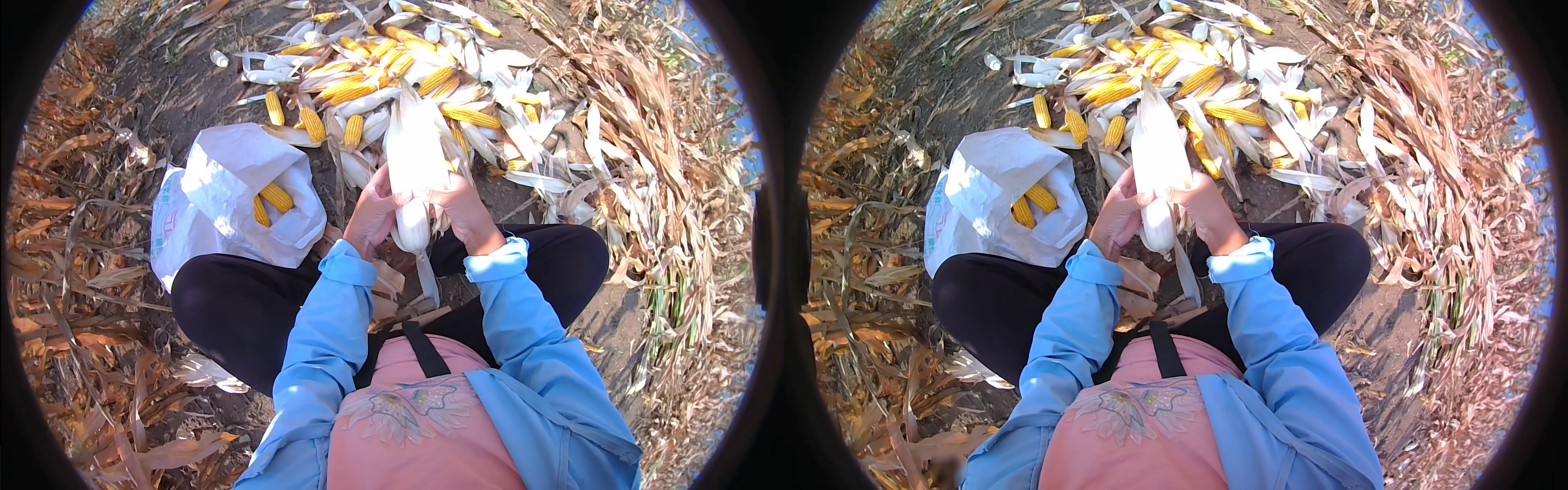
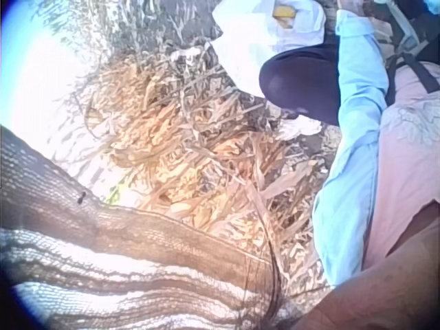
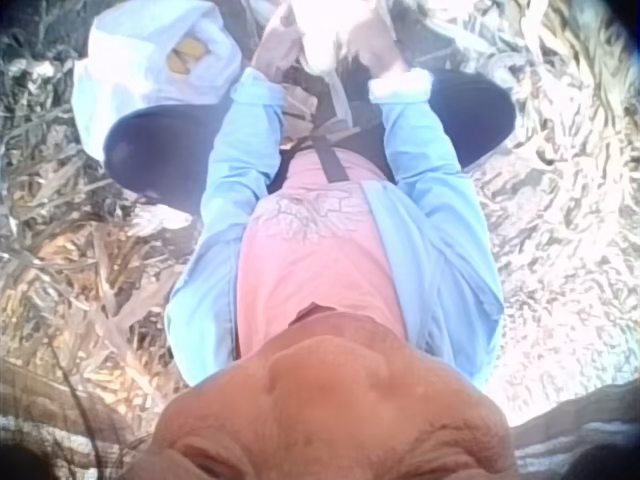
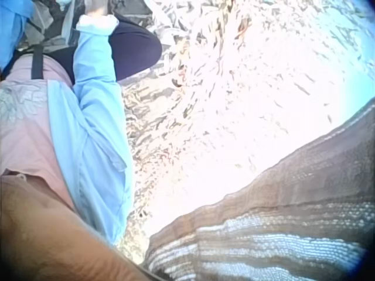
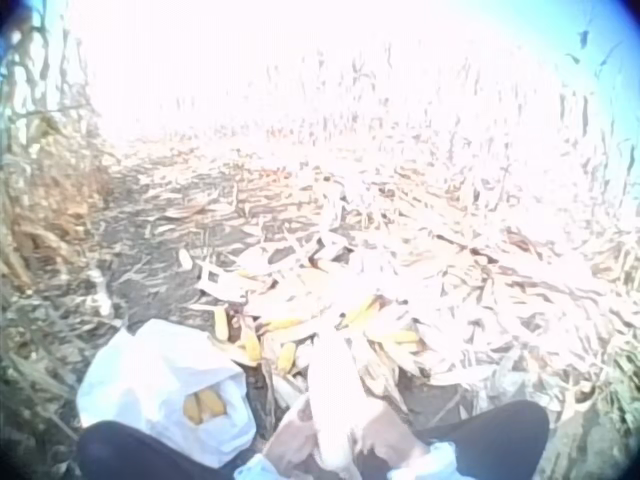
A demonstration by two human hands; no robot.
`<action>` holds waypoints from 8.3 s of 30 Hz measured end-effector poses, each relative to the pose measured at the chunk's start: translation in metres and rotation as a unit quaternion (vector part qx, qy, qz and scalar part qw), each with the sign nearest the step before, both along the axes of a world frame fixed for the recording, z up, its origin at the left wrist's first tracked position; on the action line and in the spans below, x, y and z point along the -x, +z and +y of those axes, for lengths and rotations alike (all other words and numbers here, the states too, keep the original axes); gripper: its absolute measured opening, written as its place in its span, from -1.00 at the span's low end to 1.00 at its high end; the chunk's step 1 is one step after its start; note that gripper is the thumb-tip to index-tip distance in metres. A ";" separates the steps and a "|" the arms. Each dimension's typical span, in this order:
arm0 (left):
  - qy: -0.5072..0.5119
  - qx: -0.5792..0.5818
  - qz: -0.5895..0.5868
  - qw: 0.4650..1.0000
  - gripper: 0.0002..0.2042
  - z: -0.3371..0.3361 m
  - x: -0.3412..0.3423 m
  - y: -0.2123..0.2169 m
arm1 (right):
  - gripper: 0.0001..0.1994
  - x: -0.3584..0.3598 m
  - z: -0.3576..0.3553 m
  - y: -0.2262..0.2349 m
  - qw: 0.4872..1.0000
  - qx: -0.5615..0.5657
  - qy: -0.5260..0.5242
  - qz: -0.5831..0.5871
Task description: The person sits on the ground in a cornfield and husks corn cobs by hand, removing the dried husks and placing the cleaned cobs into a white bag. The person repeatedly picks up cobs, strips the husks, and deposits the cleaned corn into the bag.
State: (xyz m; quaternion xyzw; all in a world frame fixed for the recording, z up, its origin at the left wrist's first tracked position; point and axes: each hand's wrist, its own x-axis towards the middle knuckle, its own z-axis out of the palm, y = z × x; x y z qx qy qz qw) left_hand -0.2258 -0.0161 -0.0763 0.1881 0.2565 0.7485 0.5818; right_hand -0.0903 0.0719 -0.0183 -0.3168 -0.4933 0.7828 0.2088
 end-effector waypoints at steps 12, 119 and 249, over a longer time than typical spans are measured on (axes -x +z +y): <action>-0.077 0.046 -0.057 0.994 -0.44 -0.004 -0.010 -0.012 | -0.68 -0.011 -0.001 -0.022 0.995 0.085 -0.006 0.052; 0.329 0.131 0.037 0.934 -0.55 0.008 0.023 -0.053 | -0.86 -0.042 -0.092 0.107 0.975 -0.020 -0.141 0.168; -0.102 0.186 0.057 0.976 -0.65 0.004 -0.052 -0.031 | -0.87 -0.009 0.031 -0.057 0.944 0.083 -0.305 0.096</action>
